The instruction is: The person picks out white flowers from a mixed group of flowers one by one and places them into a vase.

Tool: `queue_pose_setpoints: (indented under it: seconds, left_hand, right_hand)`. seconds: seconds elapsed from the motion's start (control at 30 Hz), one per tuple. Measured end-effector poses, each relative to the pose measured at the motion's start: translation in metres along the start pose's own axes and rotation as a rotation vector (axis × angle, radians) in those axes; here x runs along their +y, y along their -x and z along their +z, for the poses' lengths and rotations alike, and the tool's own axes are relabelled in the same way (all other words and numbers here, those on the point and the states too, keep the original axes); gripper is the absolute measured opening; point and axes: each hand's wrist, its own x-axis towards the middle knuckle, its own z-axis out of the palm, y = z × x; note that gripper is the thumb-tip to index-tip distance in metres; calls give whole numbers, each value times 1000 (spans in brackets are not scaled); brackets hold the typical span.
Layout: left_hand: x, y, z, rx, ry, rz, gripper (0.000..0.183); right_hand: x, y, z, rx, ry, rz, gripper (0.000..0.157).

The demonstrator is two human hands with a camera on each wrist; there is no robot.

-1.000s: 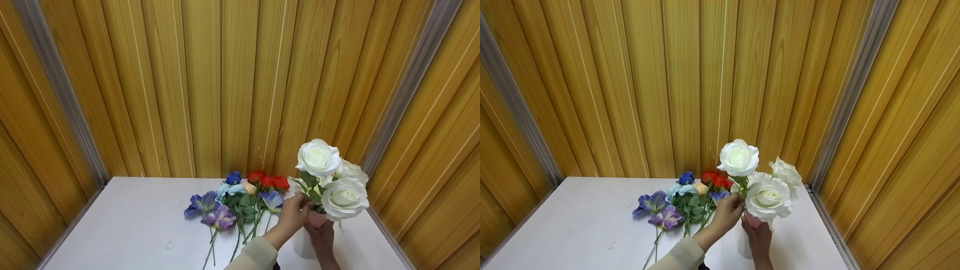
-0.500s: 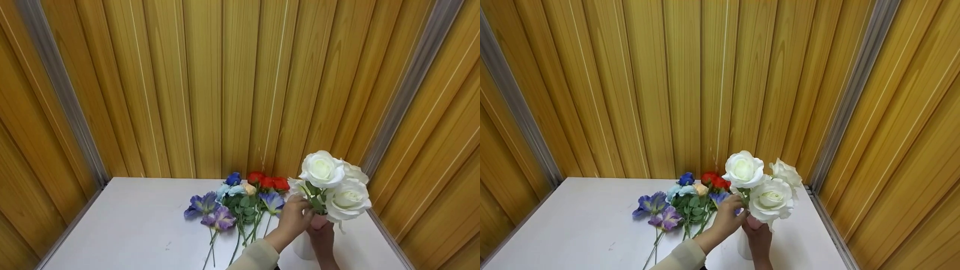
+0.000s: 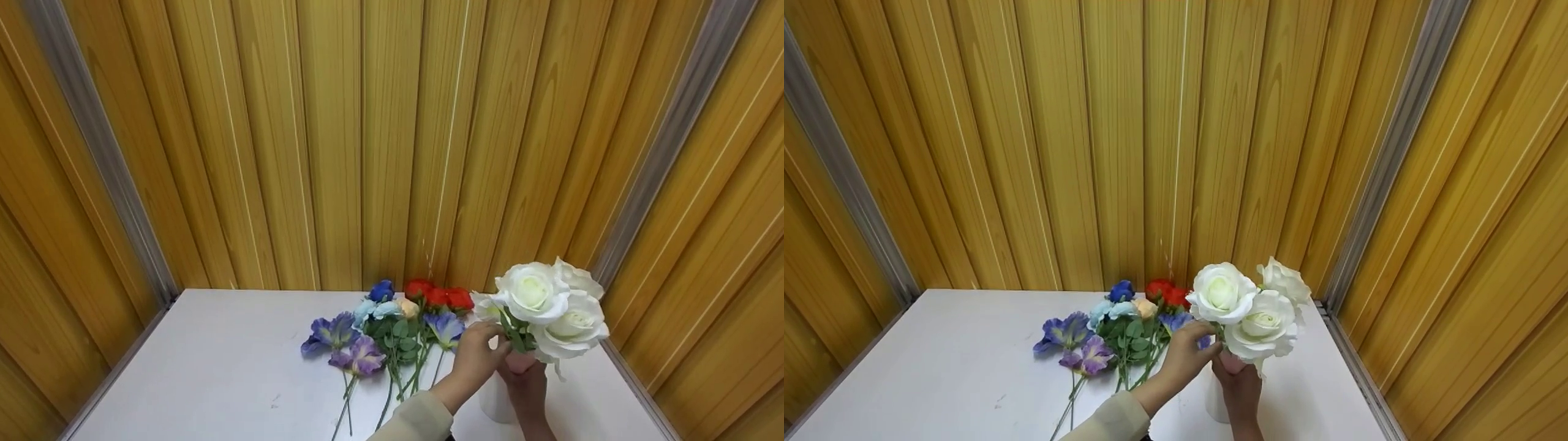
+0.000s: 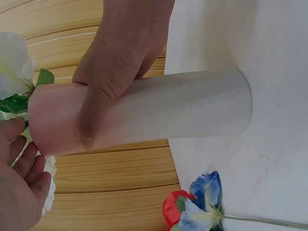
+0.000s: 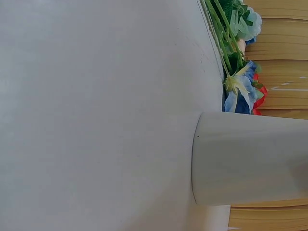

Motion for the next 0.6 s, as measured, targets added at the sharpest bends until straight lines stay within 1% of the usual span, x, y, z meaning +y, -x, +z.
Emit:
queue_pose_setpoints:
  seconds: [0.1,0.17,0.23,0.37,0.47,0.53,0.6]
  left_hand:
    - [0,0,1,7,51,-26,5]
    - [0,1,2,-4,78,-42,4]
    - [0,1,3,-28,86,-60,4]
    - [2,2,3,-55,35,-23,5]
    - [1,4,2,-73,-30,18,8]
    - [-1,6,1,-96,-47,30,10]
    - [-3,8,0,-106,-56,38,12]
  right_hand:
    - [0,0,0,-7,-12,11,72]
    - [0,1,0,-15,-27,29,72]
    - [-1,0,-1,-34,-53,61,72]
    - [-3,-1,-5,-82,-7,107,73]
    - [-3,-1,-7,-107,76,110,74]
    - [-3,-1,-7,-103,83,109,74]
    - [-2,0,-5,-89,53,100,73]
